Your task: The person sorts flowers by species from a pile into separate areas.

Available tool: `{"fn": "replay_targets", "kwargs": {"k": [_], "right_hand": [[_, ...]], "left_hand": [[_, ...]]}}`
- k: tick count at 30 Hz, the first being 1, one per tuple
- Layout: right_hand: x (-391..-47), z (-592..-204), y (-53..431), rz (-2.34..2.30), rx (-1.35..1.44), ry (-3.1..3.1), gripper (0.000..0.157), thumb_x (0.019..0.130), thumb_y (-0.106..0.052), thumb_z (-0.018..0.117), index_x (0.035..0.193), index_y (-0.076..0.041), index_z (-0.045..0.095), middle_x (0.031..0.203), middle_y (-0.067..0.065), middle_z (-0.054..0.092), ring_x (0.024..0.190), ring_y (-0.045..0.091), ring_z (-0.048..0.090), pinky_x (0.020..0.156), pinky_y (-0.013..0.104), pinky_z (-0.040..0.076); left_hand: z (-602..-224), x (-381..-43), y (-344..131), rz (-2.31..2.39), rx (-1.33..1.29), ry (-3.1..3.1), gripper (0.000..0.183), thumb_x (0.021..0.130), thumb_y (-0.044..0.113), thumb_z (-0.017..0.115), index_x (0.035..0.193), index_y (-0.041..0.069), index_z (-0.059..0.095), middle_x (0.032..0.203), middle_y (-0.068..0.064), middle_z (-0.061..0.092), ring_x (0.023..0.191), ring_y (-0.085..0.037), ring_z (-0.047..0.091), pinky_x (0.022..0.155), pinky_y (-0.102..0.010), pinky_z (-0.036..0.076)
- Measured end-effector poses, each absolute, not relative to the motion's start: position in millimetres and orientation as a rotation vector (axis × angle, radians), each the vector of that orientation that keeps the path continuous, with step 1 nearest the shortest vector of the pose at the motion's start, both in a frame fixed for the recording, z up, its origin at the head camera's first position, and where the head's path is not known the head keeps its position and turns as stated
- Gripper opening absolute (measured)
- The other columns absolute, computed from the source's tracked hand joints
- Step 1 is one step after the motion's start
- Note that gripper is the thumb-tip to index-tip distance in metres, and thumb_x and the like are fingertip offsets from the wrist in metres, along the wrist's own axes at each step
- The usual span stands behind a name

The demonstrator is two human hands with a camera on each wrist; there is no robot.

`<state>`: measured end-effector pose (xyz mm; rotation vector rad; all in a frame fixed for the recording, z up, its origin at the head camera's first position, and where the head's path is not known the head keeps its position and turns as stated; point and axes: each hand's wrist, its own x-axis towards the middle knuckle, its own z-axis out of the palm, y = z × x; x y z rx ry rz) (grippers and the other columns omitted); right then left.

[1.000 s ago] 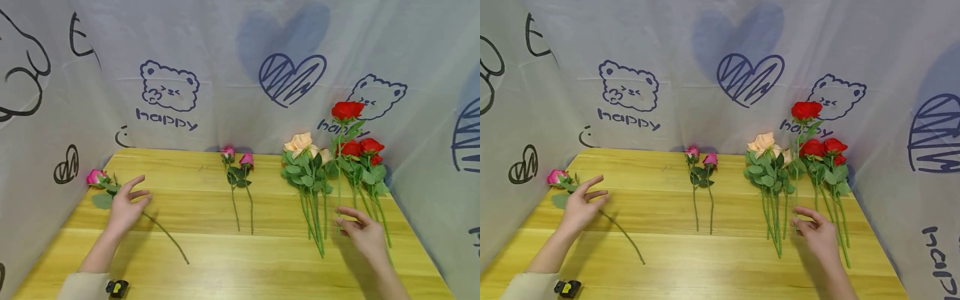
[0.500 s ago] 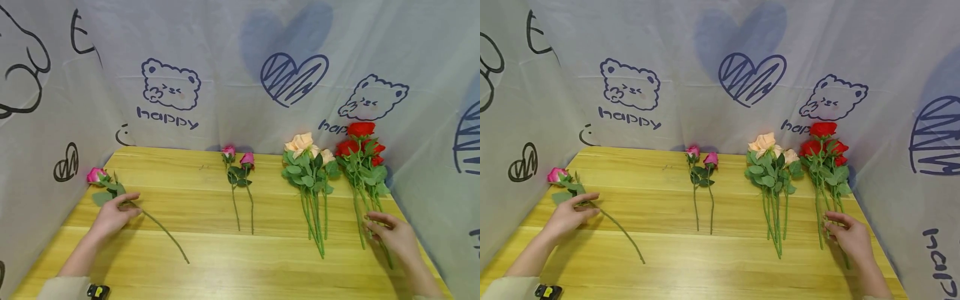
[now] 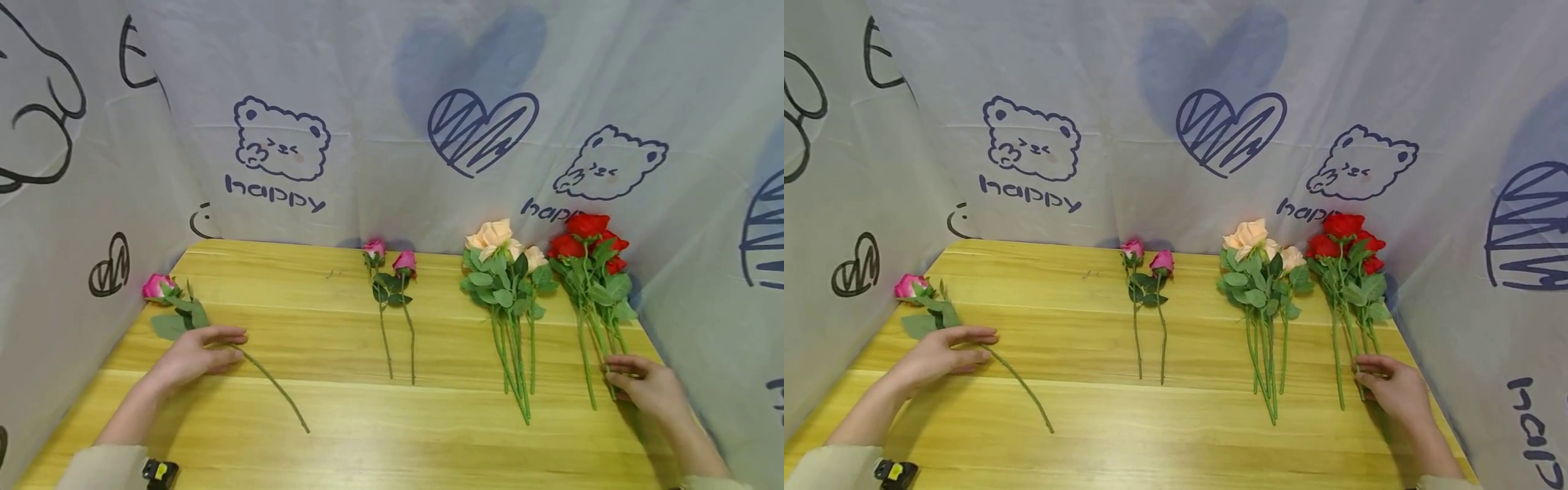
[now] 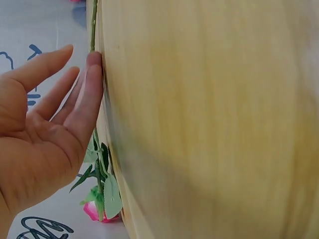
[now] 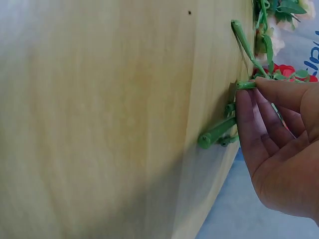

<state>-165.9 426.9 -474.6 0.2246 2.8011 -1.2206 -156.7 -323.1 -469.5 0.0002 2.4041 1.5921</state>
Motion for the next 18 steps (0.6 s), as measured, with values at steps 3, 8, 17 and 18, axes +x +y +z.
{"fn": "replay_targets", "kwargs": {"k": [3,8,17,18], "right_hand": [[-165.8,-476.9,423.9,-1.189,0.217,2.835,0.041,0.101,-0.009,0.067,0.133,0.015,0.059,0.112,0.024,0.073,0.076,0.0,0.066,0.066,0.028,0.063],[-164.3,-478.3,420.4,-1.202,0.19,2.857,0.038,0.1,-0.006,0.067,0.13,0.016,0.061,0.109,0.024,0.073,0.075,0.001,0.066,0.065,0.028,0.062],[-163.3,-479.7,418.0,-1.197,0.237,2.853,0.038,0.1,-0.009,0.069,0.13,0.013,0.063,0.107,0.02,0.075,0.075,0.002,0.067,0.064,0.028,0.062],[-163.0,-480.0,417.8,-1.194,0.24,2.856,0.038,0.099,-0.009,0.069,0.13,0.013,0.063,0.107,0.019,0.075,0.075,0.002,0.067,0.064,0.028,0.062]], "left_hand": [[-470.6,-158.3,-322.1,1.594,0.034,2.378,0.06,0.098,0.009,0.072,0.147,-0.014,0.047,0.14,-0.032,0.058,0.107,-0.018,0.07,0.088,-0.032,0.062],[-471.5,-159.9,-319.7,1.519,0.041,2.429,0.058,0.097,0.012,0.073,0.145,-0.013,0.051,0.13,-0.026,0.066,0.103,-0.013,0.069,0.086,-0.026,0.06],[-468.4,-159.6,-314.7,1.396,0.052,2.54,0.05,0.097,0.014,0.074,0.138,-0.011,0.059,0.118,-0.019,0.07,0.1,-0.02,0.068,0.08,-0.025,0.06],[-468.2,-159.6,-314.3,1.39,0.052,2.549,0.049,0.097,0.014,0.074,0.136,-0.011,0.06,0.116,-0.017,0.07,0.098,-0.02,0.067,0.079,-0.025,0.059]]}}
